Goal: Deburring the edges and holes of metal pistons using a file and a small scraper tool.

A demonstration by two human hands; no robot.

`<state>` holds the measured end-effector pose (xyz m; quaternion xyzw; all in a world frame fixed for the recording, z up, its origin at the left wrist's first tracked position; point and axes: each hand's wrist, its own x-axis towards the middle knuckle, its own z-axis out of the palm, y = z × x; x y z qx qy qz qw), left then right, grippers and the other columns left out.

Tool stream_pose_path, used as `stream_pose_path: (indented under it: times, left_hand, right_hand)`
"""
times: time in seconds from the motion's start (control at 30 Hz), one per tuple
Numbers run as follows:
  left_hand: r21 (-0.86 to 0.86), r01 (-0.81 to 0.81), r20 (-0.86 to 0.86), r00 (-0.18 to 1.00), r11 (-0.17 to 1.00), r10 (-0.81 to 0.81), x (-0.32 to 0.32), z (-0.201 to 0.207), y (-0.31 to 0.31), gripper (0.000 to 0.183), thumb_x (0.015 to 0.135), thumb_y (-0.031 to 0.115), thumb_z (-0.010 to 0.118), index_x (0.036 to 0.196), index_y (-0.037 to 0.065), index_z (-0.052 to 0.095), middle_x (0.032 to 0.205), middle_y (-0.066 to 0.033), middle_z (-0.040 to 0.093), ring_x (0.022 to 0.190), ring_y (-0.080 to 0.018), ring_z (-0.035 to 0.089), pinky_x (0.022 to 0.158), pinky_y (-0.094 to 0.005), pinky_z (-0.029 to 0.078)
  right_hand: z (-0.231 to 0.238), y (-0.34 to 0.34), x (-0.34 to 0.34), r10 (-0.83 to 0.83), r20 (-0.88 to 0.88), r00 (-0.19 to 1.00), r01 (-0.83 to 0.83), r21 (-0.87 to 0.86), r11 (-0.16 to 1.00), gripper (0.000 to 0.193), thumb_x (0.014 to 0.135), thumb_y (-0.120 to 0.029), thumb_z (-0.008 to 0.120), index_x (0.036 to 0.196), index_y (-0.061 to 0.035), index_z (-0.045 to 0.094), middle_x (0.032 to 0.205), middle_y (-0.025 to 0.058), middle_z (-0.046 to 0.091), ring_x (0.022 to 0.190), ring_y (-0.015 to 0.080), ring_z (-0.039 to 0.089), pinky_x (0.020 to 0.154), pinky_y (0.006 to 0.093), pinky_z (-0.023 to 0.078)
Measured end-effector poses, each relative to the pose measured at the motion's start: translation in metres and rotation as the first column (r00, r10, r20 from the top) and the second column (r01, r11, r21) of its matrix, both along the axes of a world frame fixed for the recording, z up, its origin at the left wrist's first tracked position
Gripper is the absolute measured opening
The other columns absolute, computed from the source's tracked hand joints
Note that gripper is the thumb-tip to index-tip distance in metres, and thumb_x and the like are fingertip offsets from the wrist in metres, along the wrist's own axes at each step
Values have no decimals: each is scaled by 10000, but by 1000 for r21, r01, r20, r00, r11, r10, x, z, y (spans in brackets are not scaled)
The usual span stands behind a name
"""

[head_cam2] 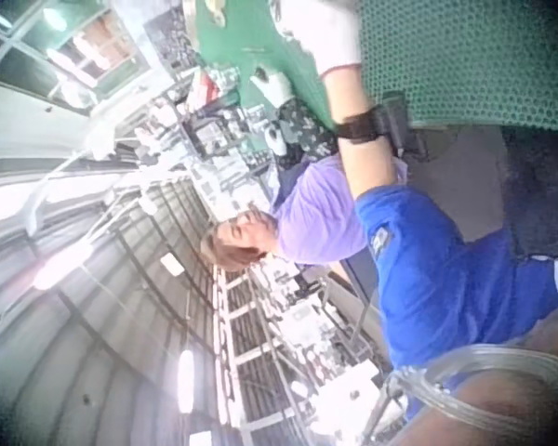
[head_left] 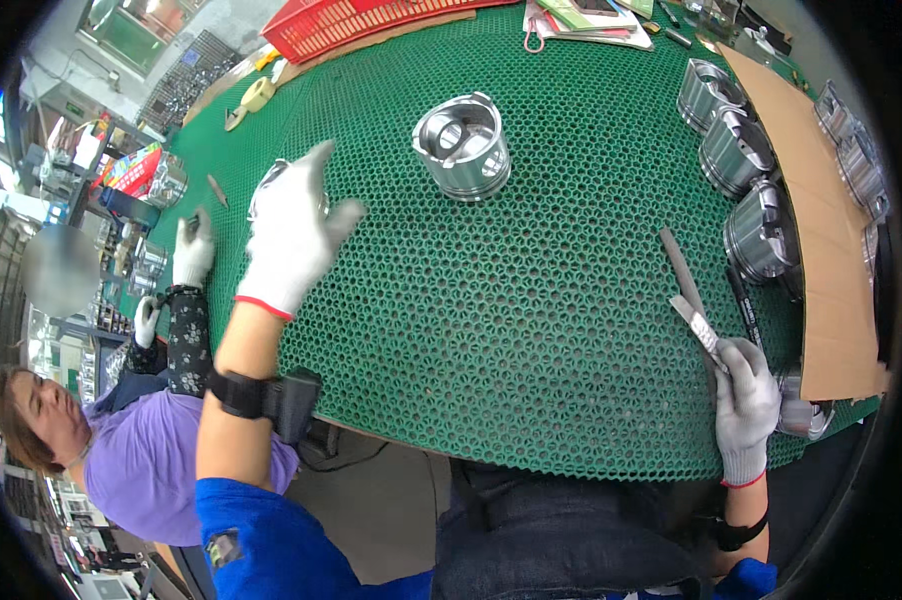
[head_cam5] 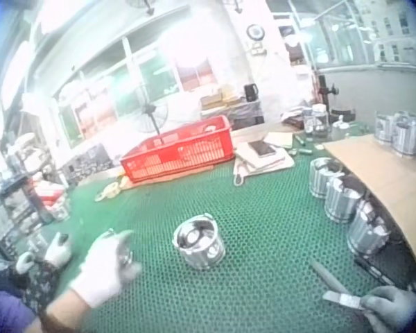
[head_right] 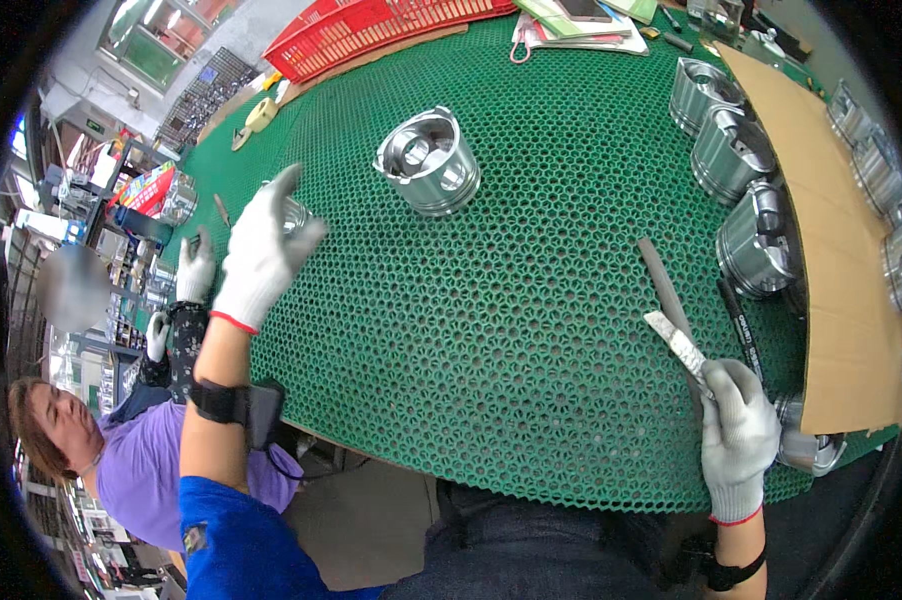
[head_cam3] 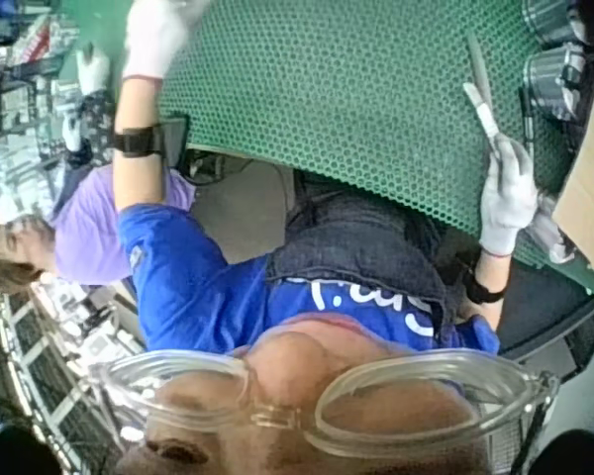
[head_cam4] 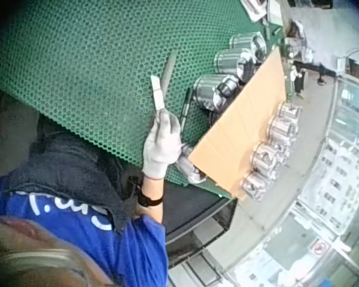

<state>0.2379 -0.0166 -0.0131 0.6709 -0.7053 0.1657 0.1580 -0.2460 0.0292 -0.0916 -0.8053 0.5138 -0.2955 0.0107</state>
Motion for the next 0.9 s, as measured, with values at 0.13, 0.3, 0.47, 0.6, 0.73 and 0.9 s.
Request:
stream_pose_path:
  times: [0.13, 0.3, 0.47, 0.6, 0.73, 0.9]
  left_hand:
    - [6, 359, 173, 919, 933, -355, -94, -1, -41, 576, 756, 168, 729, 1267, 35, 502, 1267, -176, 563, 1176, -336, 540, 1055, -470, 396]
    - [62, 54, 2, 999, 997, -54, -112, -6, -40, 506, 904, 478, 585, 1137, 29, 606, 850, -189, 703, 742, -413, 686, 677, -472, 564]
    - [151, -1, -377, 924, 988, 59, -108, -46, 32, 366, 915, 335, 630, 1024, -14, 655, 892, -219, 696, 817, -400, 688, 730, -413, 546]
    - [108, 243, -552, 821, 964, -145, -136, -56, 128, 232, 819, 181, 683, 986, 23, 715, 952, -180, 695, 907, -355, 668, 804, -404, 522]
    - [132, 328, -427, 870, 936, -245, -160, -71, 190, 265, 700, 227, 800, 915, 83, 742, 989, -107, 712, 939, -323, 663, 822, -403, 519]
    - [85, 321, -521, 821, 943, -233, -175, -91, 209, 335, 682, 237, 835, 963, 88, 730, 996, -100, 705, 965, -325, 660, 857, -403, 517]
  right_hand:
    - [-2, -4, -1, 28, 5, 1000, -28, -24, 999, 284, 789, -16, 712, 1059, -88, 667, 1027, 118, 675, 841, 295, 678, 711, 357, 545]
    - [1, 3, -7, 17, -58, 998, -19, -37, 999, 303, 793, -57, 718, 1082, -122, 657, 1045, 99, 668, 844, 295, 669, 710, 366, 539]
    - [-6, 1, -10, 14, -48, 999, -15, -18, 1000, 296, 816, -101, 702, 1106, -146, 661, 1067, 81, 666, 862, 298, 669, 721, 386, 539]
    - [-1, 2, -3, 20, -44, 999, -20, -8, 1000, 259, 845, -132, 692, 1102, -154, 671, 1064, 77, 670, 859, 288, 673, 723, 375, 541]
    - [-8, -5, -3, 6, -11, 1000, -6, 38, 999, 247, 878, -151, 669, 1125, -164, 670, 1062, 75, 673, 878, 286, 679, 731, 364, 545]
    - [-14, -6, -10, 11, -98, 995, -15, -34, 999, 254, 901, -165, 645, 1154, -170, 655, 1076, 84, 666, 893, 296, 678, 750, 372, 545]
